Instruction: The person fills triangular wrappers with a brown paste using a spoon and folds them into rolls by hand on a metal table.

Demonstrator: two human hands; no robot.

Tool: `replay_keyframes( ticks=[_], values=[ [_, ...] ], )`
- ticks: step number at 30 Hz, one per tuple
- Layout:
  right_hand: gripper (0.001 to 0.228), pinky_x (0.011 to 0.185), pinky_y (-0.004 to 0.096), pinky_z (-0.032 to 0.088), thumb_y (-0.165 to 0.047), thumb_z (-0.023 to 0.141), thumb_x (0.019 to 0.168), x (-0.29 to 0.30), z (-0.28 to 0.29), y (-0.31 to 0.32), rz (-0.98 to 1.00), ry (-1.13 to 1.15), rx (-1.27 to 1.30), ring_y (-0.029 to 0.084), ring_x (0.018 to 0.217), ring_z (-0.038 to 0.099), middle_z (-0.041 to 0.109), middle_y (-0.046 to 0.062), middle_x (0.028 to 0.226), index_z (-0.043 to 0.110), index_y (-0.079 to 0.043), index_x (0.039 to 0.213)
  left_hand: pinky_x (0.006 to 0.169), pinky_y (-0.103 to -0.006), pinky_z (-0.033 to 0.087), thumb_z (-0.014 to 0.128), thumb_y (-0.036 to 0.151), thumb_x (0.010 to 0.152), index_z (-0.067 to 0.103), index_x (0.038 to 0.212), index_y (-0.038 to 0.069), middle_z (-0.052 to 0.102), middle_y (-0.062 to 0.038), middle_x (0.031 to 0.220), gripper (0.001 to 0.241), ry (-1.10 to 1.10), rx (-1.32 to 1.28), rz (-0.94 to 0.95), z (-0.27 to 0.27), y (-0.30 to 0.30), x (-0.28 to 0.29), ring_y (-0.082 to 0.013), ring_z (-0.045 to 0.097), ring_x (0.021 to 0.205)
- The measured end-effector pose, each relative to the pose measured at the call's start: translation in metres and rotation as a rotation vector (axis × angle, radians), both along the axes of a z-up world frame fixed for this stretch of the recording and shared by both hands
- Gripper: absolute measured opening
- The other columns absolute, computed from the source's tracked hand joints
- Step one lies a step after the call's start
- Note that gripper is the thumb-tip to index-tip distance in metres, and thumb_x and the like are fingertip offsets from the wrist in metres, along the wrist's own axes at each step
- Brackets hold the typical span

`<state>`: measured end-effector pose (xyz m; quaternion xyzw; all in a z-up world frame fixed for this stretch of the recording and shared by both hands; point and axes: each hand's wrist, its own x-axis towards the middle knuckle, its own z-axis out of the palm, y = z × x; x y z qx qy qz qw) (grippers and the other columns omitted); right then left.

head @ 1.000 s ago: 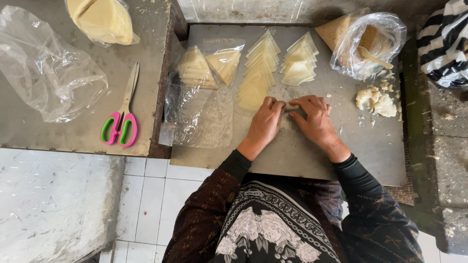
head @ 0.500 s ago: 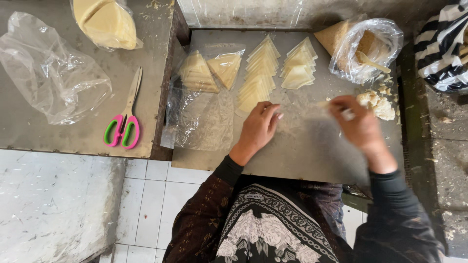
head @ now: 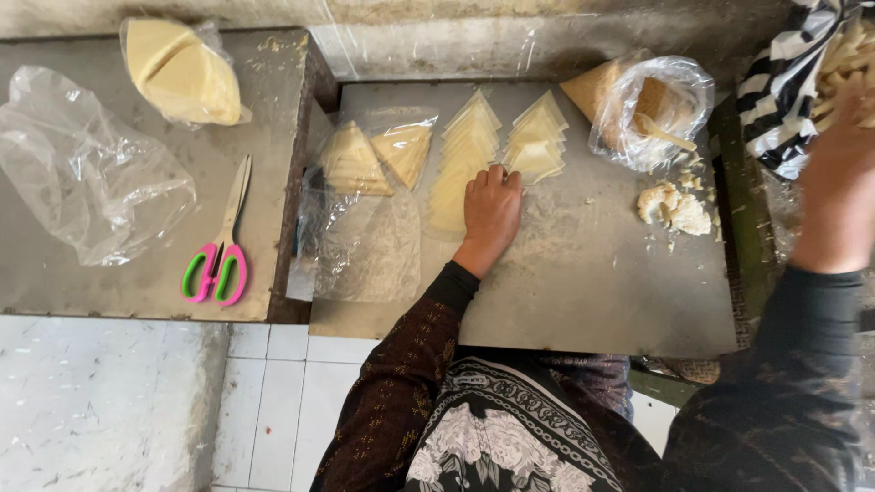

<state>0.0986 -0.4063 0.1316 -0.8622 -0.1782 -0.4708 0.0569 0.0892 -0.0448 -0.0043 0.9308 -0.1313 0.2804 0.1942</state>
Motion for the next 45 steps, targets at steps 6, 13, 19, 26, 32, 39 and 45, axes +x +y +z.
replay_keyframes(
  ticks=[6, 13, 19, 26, 32, 39, 45],
  values=[
    [0.012, 0.096, 0.039, 0.054, -0.011, 0.07, 0.098, -0.003, -0.08, 0.124, 0.424, 0.336, -0.103, 0.024, 0.112, 0.066, 0.071, 0.004, 0.113, 0.074, -0.009, 0.109, 0.078, -0.0429, 0.047, 0.07, 0.011, 0.086, 0.069, 0.096, 0.009, 0.065, -0.007, 0.099, 0.01, -0.051, -0.04, -0.037, -0.001, -0.001, 0.007, -0.0281, 0.063, 0.092],
    [0.024, 0.095, 0.043, 0.046, -0.009, 0.068, 0.088, 0.024, -0.102, 0.184, 0.415, 0.522, -0.068, 0.029, 0.112, 0.063, 0.071, 0.008, 0.114, 0.074, -0.012, 0.111, 0.076, -0.0454, 0.047, 0.07, 0.009, 0.09, 0.066, 0.109, 0.01, 0.068, -0.009, 0.1, 0.02, -0.052, -0.149, -0.057, 0.014, 0.02, 0.001, -0.0308, 0.063, 0.089],
    [0.01, 0.09, 0.045, 0.046, -0.008, 0.066, 0.095, 0.04, -0.113, 0.193, 0.363, 0.628, 0.01, 0.032, 0.102, 0.065, 0.071, 0.01, 0.101, 0.071, -0.008, 0.104, 0.079, -0.0436, 0.048, 0.067, 0.005, 0.086, 0.068, 0.111, 0.009, 0.07, -0.008, 0.102, 0.026, -0.055, -0.131, -0.056, 0.014, 0.02, 0.001, -0.0296, 0.064, 0.091],
    [0.019, 0.072, 0.039, 0.056, -0.008, 0.067, 0.1, 0.07, -0.137, 0.183, 0.41, 0.701, 0.498, 0.03, 0.084, 0.072, 0.072, 0.017, 0.099, 0.068, 0.001, 0.117, 0.095, -0.0429, 0.048, 0.065, 0.004, 0.09, 0.069, 0.115, 0.006, 0.07, -0.01, 0.12, 0.026, -0.047, -0.096, -0.074, 0.002, 0.016, 0.006, -0.029, 0.064, 0.11],
    [0.025, 0.067, 0.028, 0.049, -0.009, 0.066, 0.103, 0.09, -0.141, 0.171, 0.328, 0.914, 0.855, 0.009, 0.076, 0.057, 0.067, 0.007, 0.089, 0.07, -0.003, 0.127, 0.112, -0.0529, 0.038, 0.068, 0.02, 0.092, 0.066, 0.121, 0.006, 0.066, -0.01, 0.133, 0.032, 0.02, -0.036, -0.095, -0.003, 0.006, 0.005, -0.0321, 0.057, 0.128],
    [0.022, 0.069, 0.025, 0.049, 0.001, 0.063, 0.1, 0.099, -0.119, 0.164, 0.421, 0.823, 0.991, 0.008, 0.08, 0.059, 0.066, 0.003, 0.096, 0.062, -0.001, 0.122, 0.117, -0.057, 0.035, 0.066, 0.022, 0.095, 0.066, 0.119, 0.008, 0.066, -0.009, 0.134, 0.028, 0.04, -0.026, -0.077, -0.008, 0.005, 0.007, -0.0318, 0.056, 0.131],
    [0.023, 0.081, 0.026, 0.052, 0.005, 0.062, 0.103, 0.066, -0.093, 0.162, 0.412, 0.623, 0.83, 0.011, 0.092, 0.064, 0.069, 0.008, 0.104, 0.06, 0.0, 0.126, 0.119, -0.0583, 0.032, 0.065, 0.019, 0.095, 0.067, 0.118, 0.007, 0.065, -0.01, 0.134, 0.026, 0.035, -0.044, -0.096, -0.013, 0.007, 0.009, -0.0325, 0.054, 0.136]
  ],
)
